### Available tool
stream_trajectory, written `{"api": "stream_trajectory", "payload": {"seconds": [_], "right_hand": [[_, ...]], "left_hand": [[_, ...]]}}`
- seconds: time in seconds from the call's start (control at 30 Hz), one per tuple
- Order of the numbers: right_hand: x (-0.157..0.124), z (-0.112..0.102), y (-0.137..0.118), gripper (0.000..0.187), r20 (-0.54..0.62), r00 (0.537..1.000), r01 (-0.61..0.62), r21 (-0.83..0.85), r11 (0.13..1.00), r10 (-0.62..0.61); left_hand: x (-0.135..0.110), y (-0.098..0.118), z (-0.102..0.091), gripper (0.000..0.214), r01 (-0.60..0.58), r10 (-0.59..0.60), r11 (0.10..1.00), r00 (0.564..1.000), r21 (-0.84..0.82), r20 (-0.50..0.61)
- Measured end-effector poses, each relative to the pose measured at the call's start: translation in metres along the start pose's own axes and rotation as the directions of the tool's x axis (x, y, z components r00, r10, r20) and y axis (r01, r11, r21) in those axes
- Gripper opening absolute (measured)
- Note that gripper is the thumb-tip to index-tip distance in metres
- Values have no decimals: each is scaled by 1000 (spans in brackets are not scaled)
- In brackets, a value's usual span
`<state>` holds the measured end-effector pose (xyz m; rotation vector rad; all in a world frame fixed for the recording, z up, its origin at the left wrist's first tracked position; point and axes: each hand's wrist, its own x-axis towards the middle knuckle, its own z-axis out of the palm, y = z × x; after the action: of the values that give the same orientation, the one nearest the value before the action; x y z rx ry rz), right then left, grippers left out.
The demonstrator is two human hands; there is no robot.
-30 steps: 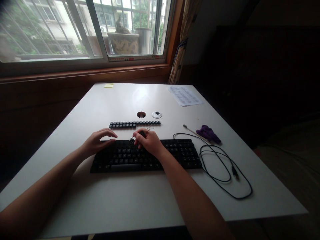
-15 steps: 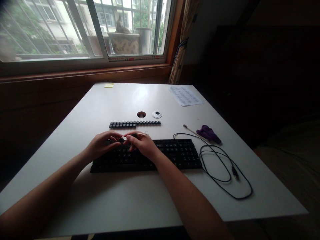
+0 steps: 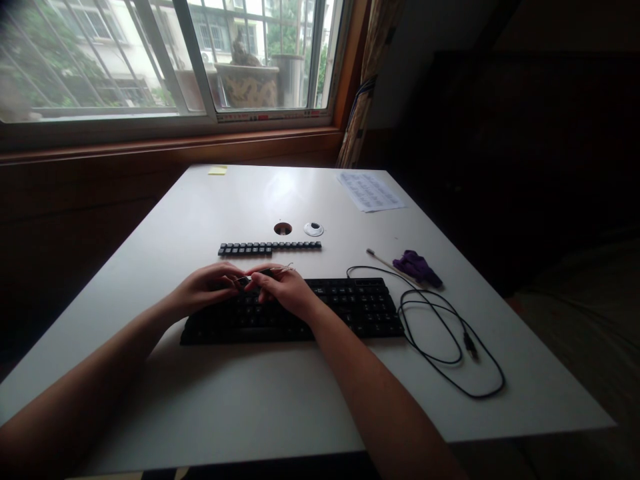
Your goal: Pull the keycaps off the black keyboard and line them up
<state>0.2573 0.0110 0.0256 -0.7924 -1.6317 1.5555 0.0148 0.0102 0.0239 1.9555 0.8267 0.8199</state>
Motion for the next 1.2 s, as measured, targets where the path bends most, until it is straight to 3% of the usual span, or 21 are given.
{"api": "stream_trajectory", "payload": {"seconds": [0.53,0.73,0.9,1.2], "right_hand": [[-4,-2,-1,31,88,996,10,42,999,-13],[-4,-2,-2,30,105,994,28,59,998,-34],[-4,0,-3,30,114,993,16,63,998,-23],[-4,0,-2,30,103,995,-10,68,998,3]], "left_hand": [[2,3,-4,25,-33,27,995,998,96,56],[3,4,-3,24,8,-15,993,998,115,61],[0,3,0,25,69,-70,997,997,38,39],[-4,-3,3,29,102,-115,961,993,-259,-38]]}}
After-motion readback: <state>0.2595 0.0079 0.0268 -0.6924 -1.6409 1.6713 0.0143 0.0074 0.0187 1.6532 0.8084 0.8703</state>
